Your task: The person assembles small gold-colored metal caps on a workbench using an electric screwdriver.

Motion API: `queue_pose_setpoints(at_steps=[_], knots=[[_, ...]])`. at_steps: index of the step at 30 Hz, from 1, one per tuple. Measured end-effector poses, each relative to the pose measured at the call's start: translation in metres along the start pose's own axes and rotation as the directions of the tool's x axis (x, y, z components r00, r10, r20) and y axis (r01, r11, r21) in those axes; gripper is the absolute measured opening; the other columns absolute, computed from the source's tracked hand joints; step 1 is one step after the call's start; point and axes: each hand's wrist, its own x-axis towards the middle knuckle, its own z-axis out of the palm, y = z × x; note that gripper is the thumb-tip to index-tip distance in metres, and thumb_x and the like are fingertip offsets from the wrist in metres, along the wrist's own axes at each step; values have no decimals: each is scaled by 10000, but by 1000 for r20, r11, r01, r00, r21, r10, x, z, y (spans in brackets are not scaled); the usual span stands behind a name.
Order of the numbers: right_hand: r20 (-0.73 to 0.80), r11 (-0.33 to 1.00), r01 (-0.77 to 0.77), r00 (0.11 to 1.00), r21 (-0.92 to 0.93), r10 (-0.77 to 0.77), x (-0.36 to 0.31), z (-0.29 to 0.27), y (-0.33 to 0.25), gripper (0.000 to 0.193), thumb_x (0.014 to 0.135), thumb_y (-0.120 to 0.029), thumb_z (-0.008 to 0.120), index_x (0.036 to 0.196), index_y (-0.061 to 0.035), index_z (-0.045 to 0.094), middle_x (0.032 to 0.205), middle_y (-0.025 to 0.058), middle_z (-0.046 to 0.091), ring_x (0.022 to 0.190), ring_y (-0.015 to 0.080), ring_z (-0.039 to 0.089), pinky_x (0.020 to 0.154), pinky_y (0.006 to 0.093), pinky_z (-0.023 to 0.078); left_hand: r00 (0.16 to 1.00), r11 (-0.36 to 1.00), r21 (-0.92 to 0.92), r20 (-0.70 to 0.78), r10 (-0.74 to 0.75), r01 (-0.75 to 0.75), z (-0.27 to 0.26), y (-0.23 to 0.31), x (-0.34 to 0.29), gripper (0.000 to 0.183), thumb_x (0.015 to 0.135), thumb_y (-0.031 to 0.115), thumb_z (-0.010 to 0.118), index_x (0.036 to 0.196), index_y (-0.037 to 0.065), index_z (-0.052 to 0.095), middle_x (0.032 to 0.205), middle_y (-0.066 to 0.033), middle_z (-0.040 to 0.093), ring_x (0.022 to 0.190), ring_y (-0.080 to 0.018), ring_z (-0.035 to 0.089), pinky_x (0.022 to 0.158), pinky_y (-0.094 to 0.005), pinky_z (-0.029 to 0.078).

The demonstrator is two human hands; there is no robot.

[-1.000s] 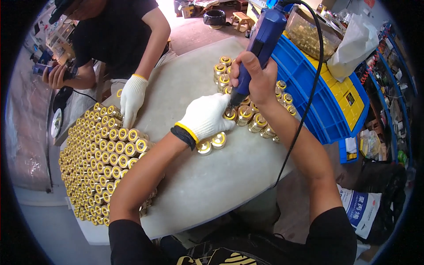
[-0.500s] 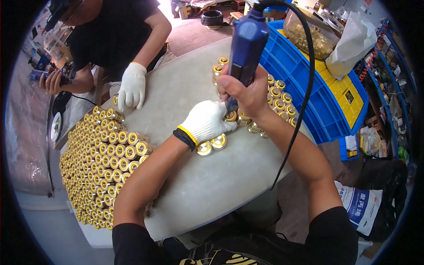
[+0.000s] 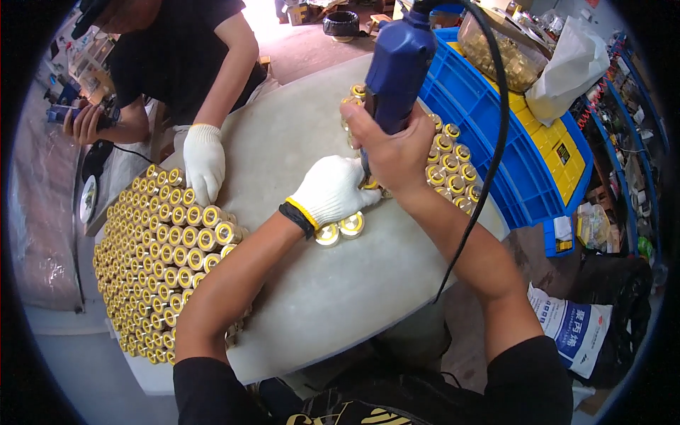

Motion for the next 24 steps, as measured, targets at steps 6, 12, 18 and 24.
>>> queue_pose_setpoints(at_steps=[6, 12, 18, 24], knots=[[-179, 986, 158, 970, -45, -163, -6, 3, 5, 202, 887, -147, 773, 932, -14, 627, 715, 24, 643, 557, 88, 586, 520, 238, 475, 1000, 1000, 10, 23, 0, -1, -7, 12, 4, 352, 791, 344, 710, 935, 25, 672, 803, -225, 688, 770, -408, 678, 740, -499, 536], [-190, 972, 85, 981, 218, -43, 22, -55, -19, 436, 928, -407, 747, 883, -12, 567, 676, 89, 597, 545, 179, 602, 509, 317, 511, 988, 994, 94, 140, -60, 47, -32, 31, -5, 422, 798, 441, 731, 966, 54, 713, 812, -209, 710, 794, -390, 698, 765, -480, 546], [-178, 989, 45, 984, 139, -20, 21, -76, -7, 428, 935, -400, 741, 901, -10, 567, 677, 96, 601, 539, 181, 601, 510, 310, 502, 996, 969, 234, 23, -87, 79, -27, 66, 10, 618, 777, 542, 758, 1163, 73, 643, 957, -169, 707, 865, -358, 702, 754, -474, 555], [-125, 990, 37, 992, 139, -20, 21, -74, 0, 431, 930, -399, 747, 907, -7, 571, 680, 96, 604, 543, 177, 604, 516, 312, 511, 997, 974, 220, -47, 59, -48, -3, 44, 18, 482, 776, 375, 774, 1102, 70, 591, 948, -172, 675, 849, -377, 684, 733, -479, 549]])
